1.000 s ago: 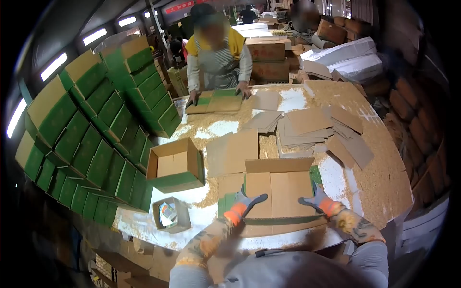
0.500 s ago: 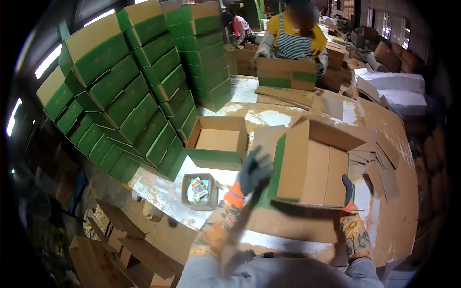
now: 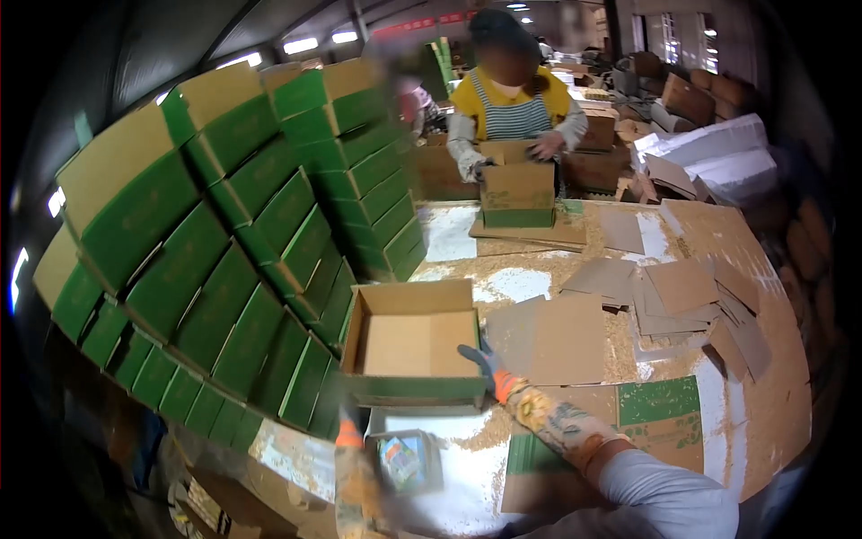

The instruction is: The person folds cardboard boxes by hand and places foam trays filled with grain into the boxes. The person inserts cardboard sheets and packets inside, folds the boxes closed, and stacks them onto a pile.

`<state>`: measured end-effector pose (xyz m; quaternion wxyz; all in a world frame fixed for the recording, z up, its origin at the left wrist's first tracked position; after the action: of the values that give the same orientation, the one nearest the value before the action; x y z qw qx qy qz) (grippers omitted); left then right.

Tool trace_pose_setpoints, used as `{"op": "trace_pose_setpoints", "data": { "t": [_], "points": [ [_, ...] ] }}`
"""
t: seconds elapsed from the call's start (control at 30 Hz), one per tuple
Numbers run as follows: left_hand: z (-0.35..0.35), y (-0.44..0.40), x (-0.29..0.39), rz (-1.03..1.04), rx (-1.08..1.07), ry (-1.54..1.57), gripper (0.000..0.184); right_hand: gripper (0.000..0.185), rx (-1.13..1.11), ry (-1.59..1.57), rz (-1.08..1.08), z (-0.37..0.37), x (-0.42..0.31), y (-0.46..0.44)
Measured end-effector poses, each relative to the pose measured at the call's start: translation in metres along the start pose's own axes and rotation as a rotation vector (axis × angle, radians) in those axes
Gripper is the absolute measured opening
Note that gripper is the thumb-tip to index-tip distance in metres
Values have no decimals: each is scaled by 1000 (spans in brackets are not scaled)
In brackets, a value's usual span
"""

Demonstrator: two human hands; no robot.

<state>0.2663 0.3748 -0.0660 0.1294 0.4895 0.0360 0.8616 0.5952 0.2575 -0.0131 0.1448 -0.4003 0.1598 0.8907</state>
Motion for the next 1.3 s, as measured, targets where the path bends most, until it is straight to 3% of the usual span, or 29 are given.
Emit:
{"op": "trace_pose_setpoints", "data": {
  "t": [0.03, 0.07, 0.1, 0.13, 0.2, 0.27, 0.3, 0.33, 0.37, 0.43, 0.47, 0.5, 0.53, 0.57, 0.63, 0.67, 0.7, 0.73, 0.77, 0.83, 0.87, 0.93, 1.03, 1.07, 1.13, 1.17, 1.2, 1.27, 1.3],
  "points": [
    [77, 62, 44, 1, 70, -43, 63, 81, 14, -17, -15, 2, -3, -8],
    [77, 61, 48, 144, -111, -37, 64, 75, 49, 80, 84, 4, 3, -13],
    [61, 43, 44, 288, -53, -253, 62, 72, 78, 120, 135, 0, 6, -11],
    [43, 36, 32, 273, -69, -270, 62, 69, 105, 159, 188, -4, 9, -9],
    [15, 24, 25, 165, 70, -332, 60, 55, 131, 1614, -233, -1, -33, 9],
    [2, 7, 33, 82, 189, -406, 57, 45, 298, 1478, -220, -30, -65, 52],
    [-2, 0, 34, 42, 247, -441, 55, 46, 30, 1573, -595, -30, -72, 79],
    [-9, -5, 30, 1, 306, -474, 54, 51, -71, 1506, -682, -40, -95, 117],
    [0, 15, 50, 167, 365, -500, 53, 56, -177, 1439, -762, -50, -118, 157],
    [80, 98, 106, 718, 365, -504, 50, 69, 0, 1455, -655, -78, -181, 258],
    [126, 142, 118, 860, 297, -496, 50, 74, 111, 1690, -733, -101, -196, 299],
    [185, 192, 127, 889, 290, -670, 51, 78, 43, 1945, -619, -129, -190, 335],
    [210, 209, 104, 844, 177, -682, 50, 83, -39, 2196, -481, -153, -180, 366],
    [236, 226, 81, 794, 67, -692, 51, 83, -35, 2202, -472, -159, -181, 392],
    [298, 283, 9, 766, -254, -1005, 58, 79, -328, 2384, -332, -173, -161, 435],
    [348, 324, -15, 638, -578, -907, 65, 79, -336, 2392, -321, -179, -160, 443],
    [370, 353, -49, 556, -856, -941, 74, 77, -327, 2361, -333, -181, -157, 445],
    [400, 399, -59, 715, -1113, -1126, 78, 76, -322, 2330, -351, -178, -157, 446],
    [414, 431, -69, 712, -1330, -1274, 85, 58, -321, 2318, -595, -152, -182, 454],
    [395, 461, -99, 685, -1692, -1554, 90, 52, -329, 2294, -634, -139, -215, 452],
    [404, 471, -69, 527, -1828, -1644, 91, 45, -315, 2258, -661, -131, -231, 452],
    [423, 455, -32, 165, -1788, -1246, 76, 36, -125, 2266, -900, -101, -295, 460],
    [442, 427, -10, -187, -1591, -1318, 59, 42, -103, 2146, -925, -78, -333, 426],
    [431, 396, -32, -7, -1814, -869, 52, 47, -77, 2164, -908, -77, -332, 412],
    [455, 374, -19, -84, -1534, -1028, 53, 52, 72, 2177, -899, -69, -334, 396],
    [459, 366, -17, -75, -1531, -1028, 53, 58, 230, 2177, -887, -68, -342, 390],
    [464, 358, -14, -14, -1507, -993, 52, 58, 223, 2178, -891, -64, -340, 391],
    [464, 333, -12, 39, -1265, -1026, 57, 66, 485, 2278, -1129, -54, -341, 408],
    [464, 322, -9, 60, -1144, -1032, 59, 54, 520, 2152, -1122, -58, -339, 414]
  ]
}}
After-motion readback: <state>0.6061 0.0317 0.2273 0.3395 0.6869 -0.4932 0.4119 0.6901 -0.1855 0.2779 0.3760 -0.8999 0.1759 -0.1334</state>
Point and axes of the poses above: each hand's wrist, its own y-axis away from the middle knuckle, its own z-axis out of the palm, x = y × z, the point moved 8 cm from there along -y, towards the middle knuckle, and after that the axes turned 10 degrees about x, right-handed, at the moved point
